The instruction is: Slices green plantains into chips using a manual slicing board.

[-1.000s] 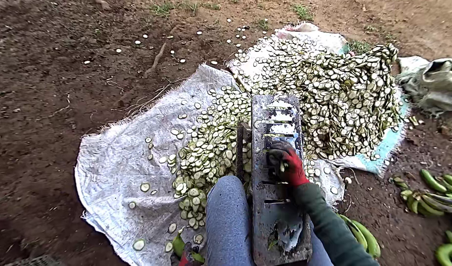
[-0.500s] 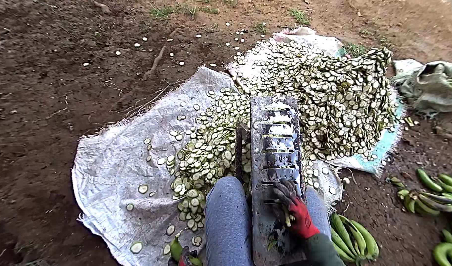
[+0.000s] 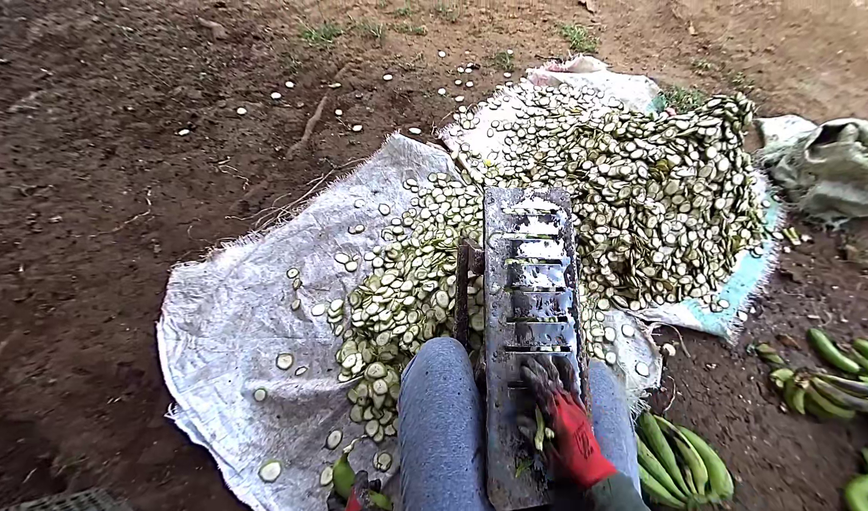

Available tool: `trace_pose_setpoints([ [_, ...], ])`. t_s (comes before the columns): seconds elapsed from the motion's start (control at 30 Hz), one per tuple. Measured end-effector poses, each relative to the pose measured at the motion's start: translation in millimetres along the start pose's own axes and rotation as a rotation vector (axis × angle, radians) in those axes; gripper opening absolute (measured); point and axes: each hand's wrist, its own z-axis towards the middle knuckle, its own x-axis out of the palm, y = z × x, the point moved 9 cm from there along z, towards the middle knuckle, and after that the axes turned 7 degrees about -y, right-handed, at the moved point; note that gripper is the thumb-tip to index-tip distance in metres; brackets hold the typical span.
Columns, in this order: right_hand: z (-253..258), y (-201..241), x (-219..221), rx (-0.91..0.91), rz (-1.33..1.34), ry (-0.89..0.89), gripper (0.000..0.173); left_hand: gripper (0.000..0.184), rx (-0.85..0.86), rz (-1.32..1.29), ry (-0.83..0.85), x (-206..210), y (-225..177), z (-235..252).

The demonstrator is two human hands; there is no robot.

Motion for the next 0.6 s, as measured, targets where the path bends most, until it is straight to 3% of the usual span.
trace_pose_setpoints([
  [0.07,2,0,-1,0.007,-0.033,0.001,0.072,0.056,0.012,0.035,-0.001,4,4,6],
  [0.2,138,-29,-1,0.035,-0.163,0.091,0.073,0.057,0.027,0.062,-0.010,8,-9,0],
  [0.27,207,-45,-4,0.047,-0.238,0.030,0.075,0.057,0.055,0.033,0.004,6,-13,-1],
  [0.37,254,-59,-7,0.169,-0.258,-0.027,0.070,0.055,0.104,0.104,-0.049,-2,-37,-26],
  [0.4,244,-54,-9,0.184,-0.245,-0.048,0.064,0.053,-0.021,0.179,-0.046,-5,-48,-44],
  [0.43,221,-45,-8,0.162,-0.222,-0.069,0.060,0.055,-0.238,0.207,0.061,-6,-54,-56],
  [0.5,152,-30,-1,0.115,-0.211,-0.019,0.070,0.052,0.104,0.051,-0.011,-5,-27,-20],
  [0.6,38,-11,-6,0.109,-0.248,-0.100,0.072,0.055,0.028,-0.043,0.027,5,3,18],
])
